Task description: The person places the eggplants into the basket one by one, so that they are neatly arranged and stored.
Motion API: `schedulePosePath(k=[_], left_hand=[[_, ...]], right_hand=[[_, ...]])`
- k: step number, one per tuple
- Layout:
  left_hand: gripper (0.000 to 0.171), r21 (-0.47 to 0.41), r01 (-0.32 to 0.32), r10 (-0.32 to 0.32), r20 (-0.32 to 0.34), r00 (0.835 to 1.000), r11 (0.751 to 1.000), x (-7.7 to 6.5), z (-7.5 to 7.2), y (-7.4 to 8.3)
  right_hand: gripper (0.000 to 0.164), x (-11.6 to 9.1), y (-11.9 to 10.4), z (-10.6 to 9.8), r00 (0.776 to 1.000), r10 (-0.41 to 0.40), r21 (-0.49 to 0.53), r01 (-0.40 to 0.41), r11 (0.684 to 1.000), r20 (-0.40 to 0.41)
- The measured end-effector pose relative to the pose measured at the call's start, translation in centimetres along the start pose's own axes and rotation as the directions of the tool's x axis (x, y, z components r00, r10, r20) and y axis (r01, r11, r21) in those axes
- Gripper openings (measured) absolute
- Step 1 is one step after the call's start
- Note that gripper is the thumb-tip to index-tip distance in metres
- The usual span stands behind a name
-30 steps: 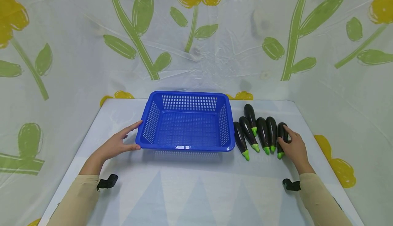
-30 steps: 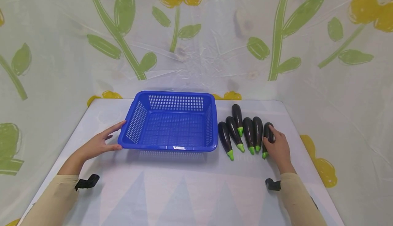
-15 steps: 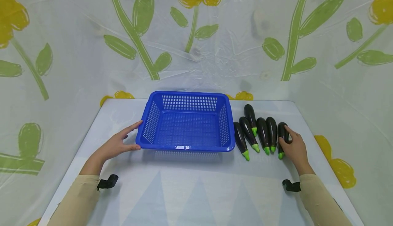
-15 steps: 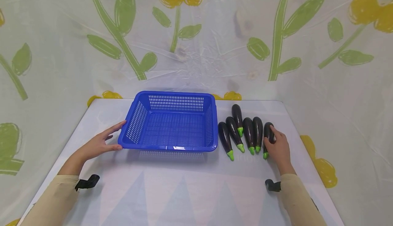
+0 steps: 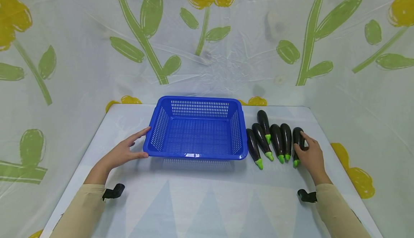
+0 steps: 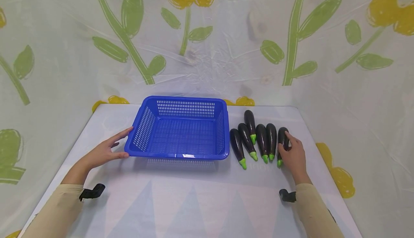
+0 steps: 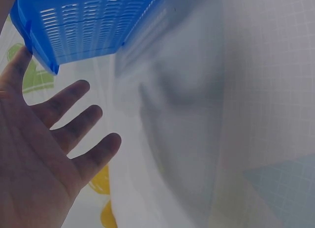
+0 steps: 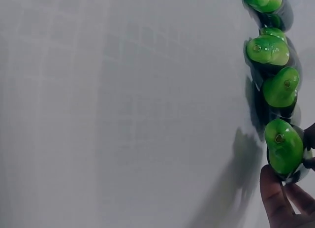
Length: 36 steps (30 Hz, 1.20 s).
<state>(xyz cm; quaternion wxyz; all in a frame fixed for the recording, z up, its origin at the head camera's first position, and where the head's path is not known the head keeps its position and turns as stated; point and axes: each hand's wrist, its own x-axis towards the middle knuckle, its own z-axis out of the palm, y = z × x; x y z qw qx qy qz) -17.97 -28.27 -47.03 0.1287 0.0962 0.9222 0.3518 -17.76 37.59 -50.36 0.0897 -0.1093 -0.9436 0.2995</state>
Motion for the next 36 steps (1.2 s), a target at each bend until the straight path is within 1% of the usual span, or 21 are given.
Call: schedulePosePath(k=[12, 26, 36], left_hand=[[0.101, -0.006, -0.04, 0.04, -0.002, 0.999, 0.999, -0.1, 0.0, -0.2], [0.102, -0.002, -0.034, 0.034, -0.003, 0.999, 0.999, -0.2, -0.1, -0.1], [0.102, -0.005, -0.037, 0.037, 0.002, 0.999, 0.999, -0.1, 0.0, 0.0]], right_hand=[[0.06, -0.2, -0.9, -0.1, 0.999, -0.023, 0.021, 0.024, 0.999, -0.027], [0.061, 0.0, -1.6, 0.0, 0.998, -0.057, 0.027, 0.058, 0.998, -0.04], [0.06, 0.1, -2.6, 0.2, 0.995, -0.088, 0.03, 0.089, 0.996, -0.048]])
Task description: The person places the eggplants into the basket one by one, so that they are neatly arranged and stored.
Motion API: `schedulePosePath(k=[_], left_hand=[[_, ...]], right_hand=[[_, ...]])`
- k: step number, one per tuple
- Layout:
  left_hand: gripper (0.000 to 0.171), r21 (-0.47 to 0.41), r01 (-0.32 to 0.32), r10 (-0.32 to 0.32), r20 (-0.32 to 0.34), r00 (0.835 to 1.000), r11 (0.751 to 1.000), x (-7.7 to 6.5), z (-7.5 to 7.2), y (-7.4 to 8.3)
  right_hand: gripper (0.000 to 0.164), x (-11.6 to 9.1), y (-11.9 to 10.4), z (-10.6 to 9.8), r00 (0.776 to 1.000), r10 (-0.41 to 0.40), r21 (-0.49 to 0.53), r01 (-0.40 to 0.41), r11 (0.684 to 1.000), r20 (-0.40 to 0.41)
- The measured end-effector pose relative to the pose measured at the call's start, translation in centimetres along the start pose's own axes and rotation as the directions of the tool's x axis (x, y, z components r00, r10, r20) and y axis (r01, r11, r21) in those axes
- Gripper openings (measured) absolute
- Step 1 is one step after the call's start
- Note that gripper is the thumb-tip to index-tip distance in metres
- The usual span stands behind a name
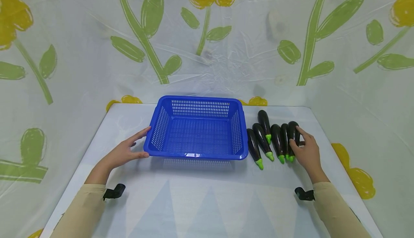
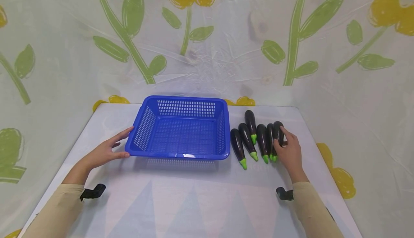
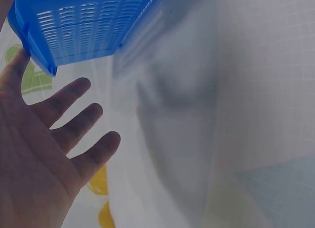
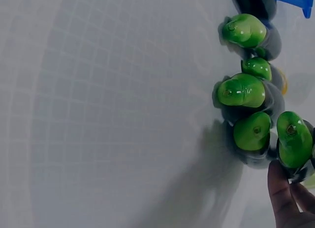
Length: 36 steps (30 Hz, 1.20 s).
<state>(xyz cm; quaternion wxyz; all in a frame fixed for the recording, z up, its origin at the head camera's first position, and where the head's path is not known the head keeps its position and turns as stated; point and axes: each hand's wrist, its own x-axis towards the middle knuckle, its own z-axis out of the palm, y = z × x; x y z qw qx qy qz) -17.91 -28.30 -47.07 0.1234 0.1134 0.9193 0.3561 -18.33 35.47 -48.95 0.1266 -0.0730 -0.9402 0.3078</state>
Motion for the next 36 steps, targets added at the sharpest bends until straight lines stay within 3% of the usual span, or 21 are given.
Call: schedulePosePath(k=[12, 26, 36], left_hand=[[0.101, -0.027, -0.021, 0.021, 0.001, 1.0, 0.999, 0.0, 0.1, -0.2], [0.101, -0.037, -0.029, 0.029, 0.003, 1.0, 0.999, 0.0, 0.1, -0.2], [0.101, -0.033, -0.012, 0.013, 0.014, 1.0, 0.999, -0.1, 0.1, -0.1]], right_hand=[[0.059, 0.2, -1.2, 0.5, 0.997, -0.071, 0.022, 0.071, 0.997, -0.013], [0.058, 0.6, -2.2, 1.3, 0.994, -0.106, 0.065, 0.105, 0.992, 0.009], [0.058, 0.7, -4.0, 1.8, 0.994, -0.101, 0.106, 0.096, 0.99, 0.039]])
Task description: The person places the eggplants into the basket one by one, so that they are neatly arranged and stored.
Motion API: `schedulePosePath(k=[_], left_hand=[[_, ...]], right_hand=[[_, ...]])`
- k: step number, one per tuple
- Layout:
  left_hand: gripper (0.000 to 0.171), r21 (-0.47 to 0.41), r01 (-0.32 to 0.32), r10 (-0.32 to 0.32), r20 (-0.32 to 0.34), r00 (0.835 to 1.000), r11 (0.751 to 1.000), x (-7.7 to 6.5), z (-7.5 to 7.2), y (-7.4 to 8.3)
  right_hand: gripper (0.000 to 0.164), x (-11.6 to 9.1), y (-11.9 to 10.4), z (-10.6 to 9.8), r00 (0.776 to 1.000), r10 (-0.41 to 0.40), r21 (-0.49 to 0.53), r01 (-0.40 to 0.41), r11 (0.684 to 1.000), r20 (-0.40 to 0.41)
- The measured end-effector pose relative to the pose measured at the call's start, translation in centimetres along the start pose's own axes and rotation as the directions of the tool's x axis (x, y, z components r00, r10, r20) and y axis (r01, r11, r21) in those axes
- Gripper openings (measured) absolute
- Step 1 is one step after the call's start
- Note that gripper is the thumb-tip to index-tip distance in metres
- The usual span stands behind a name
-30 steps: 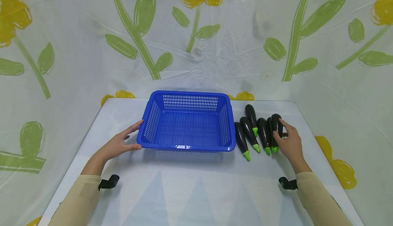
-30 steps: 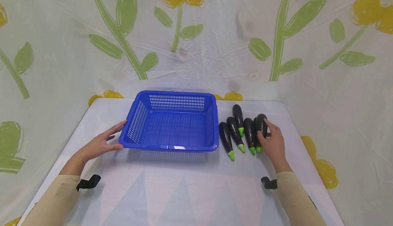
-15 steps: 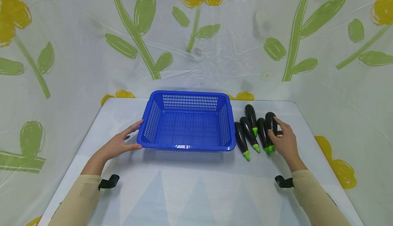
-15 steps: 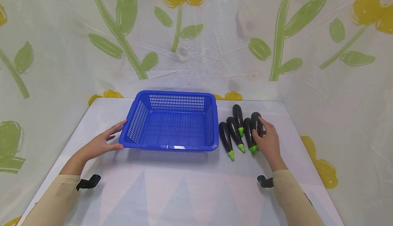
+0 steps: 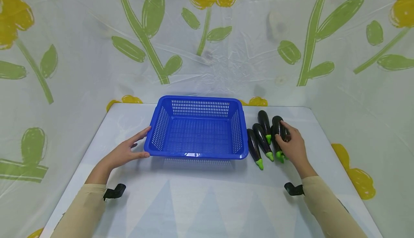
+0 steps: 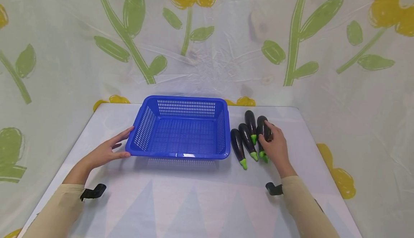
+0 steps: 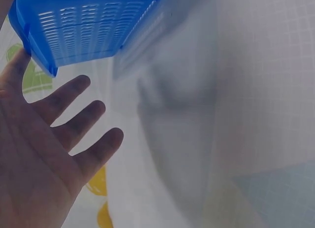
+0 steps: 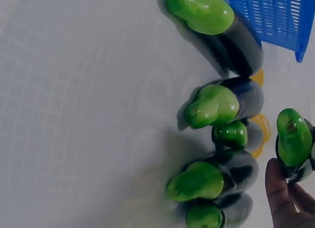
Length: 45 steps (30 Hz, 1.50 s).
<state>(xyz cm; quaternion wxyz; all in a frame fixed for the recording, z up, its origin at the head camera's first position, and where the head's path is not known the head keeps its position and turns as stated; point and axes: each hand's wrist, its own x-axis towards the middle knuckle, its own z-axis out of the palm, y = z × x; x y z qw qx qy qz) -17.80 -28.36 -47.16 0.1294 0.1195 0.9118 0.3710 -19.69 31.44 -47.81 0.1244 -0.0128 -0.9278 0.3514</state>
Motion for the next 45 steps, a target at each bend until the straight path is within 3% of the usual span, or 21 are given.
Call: schedulePosePath(k=[45], left_hand=[[0.1, -0.016, -0.008, 0.008, 0.002, 1.0, 1.0, 0.0, 0.1, -0.2]], right_hand=[[0.059, 1.7, -5.7, 2.1, 0.994, -0.107, 0.028, 0.106, 0.994, 0.014]])
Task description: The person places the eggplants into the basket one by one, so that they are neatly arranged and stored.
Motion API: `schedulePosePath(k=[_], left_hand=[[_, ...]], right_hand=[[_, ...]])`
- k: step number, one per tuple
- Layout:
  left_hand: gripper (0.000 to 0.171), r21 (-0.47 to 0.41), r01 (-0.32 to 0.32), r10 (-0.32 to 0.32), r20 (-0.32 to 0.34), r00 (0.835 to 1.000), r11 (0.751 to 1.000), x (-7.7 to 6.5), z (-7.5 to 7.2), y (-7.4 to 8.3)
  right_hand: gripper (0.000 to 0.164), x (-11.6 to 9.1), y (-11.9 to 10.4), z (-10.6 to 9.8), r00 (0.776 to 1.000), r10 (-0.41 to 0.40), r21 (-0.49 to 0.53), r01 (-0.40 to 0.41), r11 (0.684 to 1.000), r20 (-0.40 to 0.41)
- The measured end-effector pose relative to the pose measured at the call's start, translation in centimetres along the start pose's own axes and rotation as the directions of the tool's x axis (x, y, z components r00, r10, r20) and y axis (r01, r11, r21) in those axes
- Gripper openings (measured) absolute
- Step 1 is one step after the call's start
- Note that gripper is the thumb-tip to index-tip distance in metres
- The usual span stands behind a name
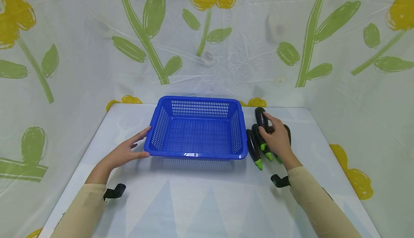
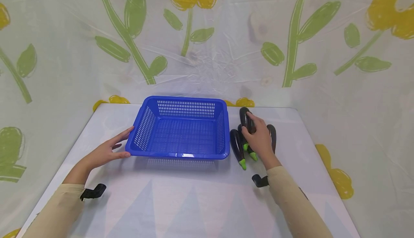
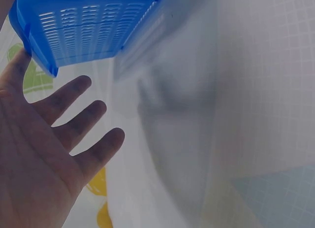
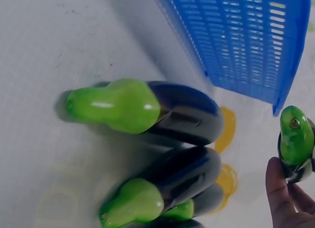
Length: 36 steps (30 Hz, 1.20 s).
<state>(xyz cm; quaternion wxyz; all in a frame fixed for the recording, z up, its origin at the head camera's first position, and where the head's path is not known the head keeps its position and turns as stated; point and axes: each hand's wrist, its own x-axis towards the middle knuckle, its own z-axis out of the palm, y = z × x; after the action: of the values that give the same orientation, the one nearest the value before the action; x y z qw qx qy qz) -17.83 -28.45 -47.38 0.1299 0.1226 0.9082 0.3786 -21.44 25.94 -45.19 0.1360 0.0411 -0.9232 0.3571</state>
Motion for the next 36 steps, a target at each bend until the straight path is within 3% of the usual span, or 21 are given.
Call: schedulePosePath(k=[36], left_hand=[[0.1, 0.003, -0.004, 0.004, -0.001, 1.0, 1.0, -0.1, 0.0, 0.1]], right_hand=[[0.06, 1.9, -4.2, 1.1, 0.996, -0.078, 0.081, 0.075, 0.994, 0.044]])
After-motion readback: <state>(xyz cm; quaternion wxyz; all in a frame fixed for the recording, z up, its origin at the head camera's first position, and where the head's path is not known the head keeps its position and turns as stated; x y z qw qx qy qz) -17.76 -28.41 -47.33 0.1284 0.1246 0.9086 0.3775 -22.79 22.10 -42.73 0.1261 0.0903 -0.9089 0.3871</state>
